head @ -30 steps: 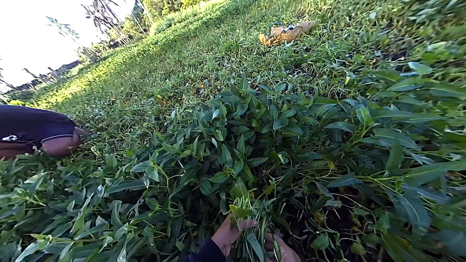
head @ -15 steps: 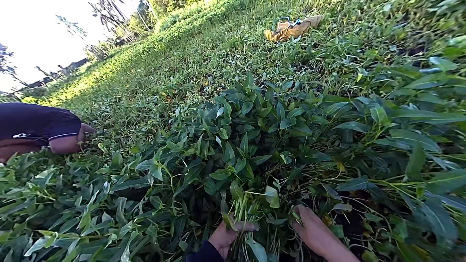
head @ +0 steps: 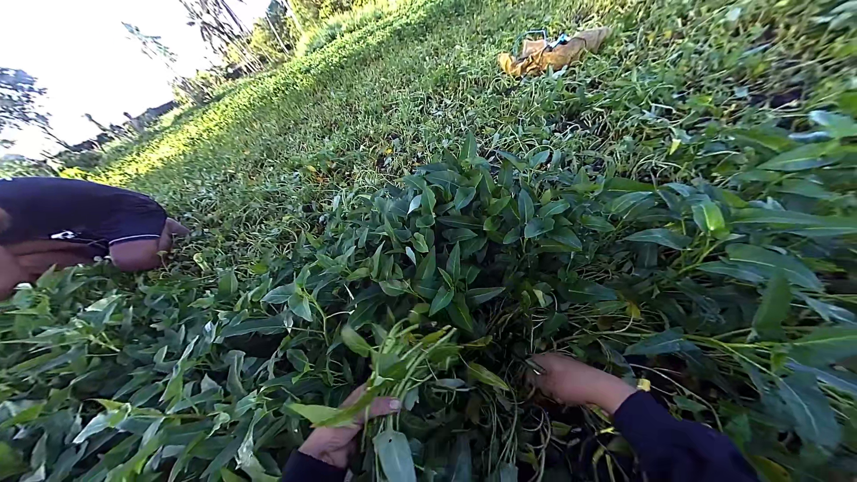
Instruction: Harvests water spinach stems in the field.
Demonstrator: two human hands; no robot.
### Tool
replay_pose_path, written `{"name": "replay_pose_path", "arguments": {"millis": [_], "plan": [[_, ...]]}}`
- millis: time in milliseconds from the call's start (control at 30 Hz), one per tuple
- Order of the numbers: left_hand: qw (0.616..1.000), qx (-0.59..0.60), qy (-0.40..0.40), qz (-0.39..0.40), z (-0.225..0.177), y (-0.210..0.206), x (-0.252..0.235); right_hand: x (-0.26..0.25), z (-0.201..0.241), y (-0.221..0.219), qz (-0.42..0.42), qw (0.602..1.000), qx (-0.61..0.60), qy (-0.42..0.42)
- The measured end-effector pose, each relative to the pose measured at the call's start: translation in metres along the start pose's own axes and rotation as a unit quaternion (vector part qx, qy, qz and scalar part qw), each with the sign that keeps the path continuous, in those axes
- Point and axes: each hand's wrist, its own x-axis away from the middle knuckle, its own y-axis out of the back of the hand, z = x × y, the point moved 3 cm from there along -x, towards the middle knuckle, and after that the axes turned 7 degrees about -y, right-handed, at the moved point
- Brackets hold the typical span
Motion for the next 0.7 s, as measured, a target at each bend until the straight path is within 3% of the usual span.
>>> {"name": "replay_pose_path", "arguments": {"millis": [67, 167, 267, 367, 533, 600, 700], "plan": [[0.994, 0.044, -0.072, -0.066, -0.026, 0.029, 0.02, 0.044, -0.007, 0.031, -0.018, 1.0, 0.023, 0.012], [0.973, 0.07, -0.209, -0.072, -0.075, 0.059, 0.047, 0.122, 0.012, 0.088, -0.108, 0.99, 0.092, 0.008], [0.946, 0.044, -0.284, -0.151, -0.123, 0.051, 0.065, 0.193, 0.048, 0.131, -0.215, 0.963, 0.15, 0.067], [0.932, 0.037, -0.314, -0.18, -0.162, 0.002, 0.071, 0.254, 0.079, 0.156, -0.306, 0.911, 0.227, 0.154], [0.945, 0.013, -0.319, -0.07, -0.192, -0.086, 0.057, 0.329, 0.079, 0.156, -0.422, 0.821, 0.27, 0.273], [0.956, 0.017, -0.294, -0.011, -0.201, -0.127, 0.052, 0.348, 0.072, 0.145, -0.437, 0.842, 0.201, 0.247], [0.959, 0.039, -0.271, 0.068, -0.208, -0.194, 0.05, 0.354, 0.063, 0.123, -0.39, 0.903, 0.065, 0.17]]}}
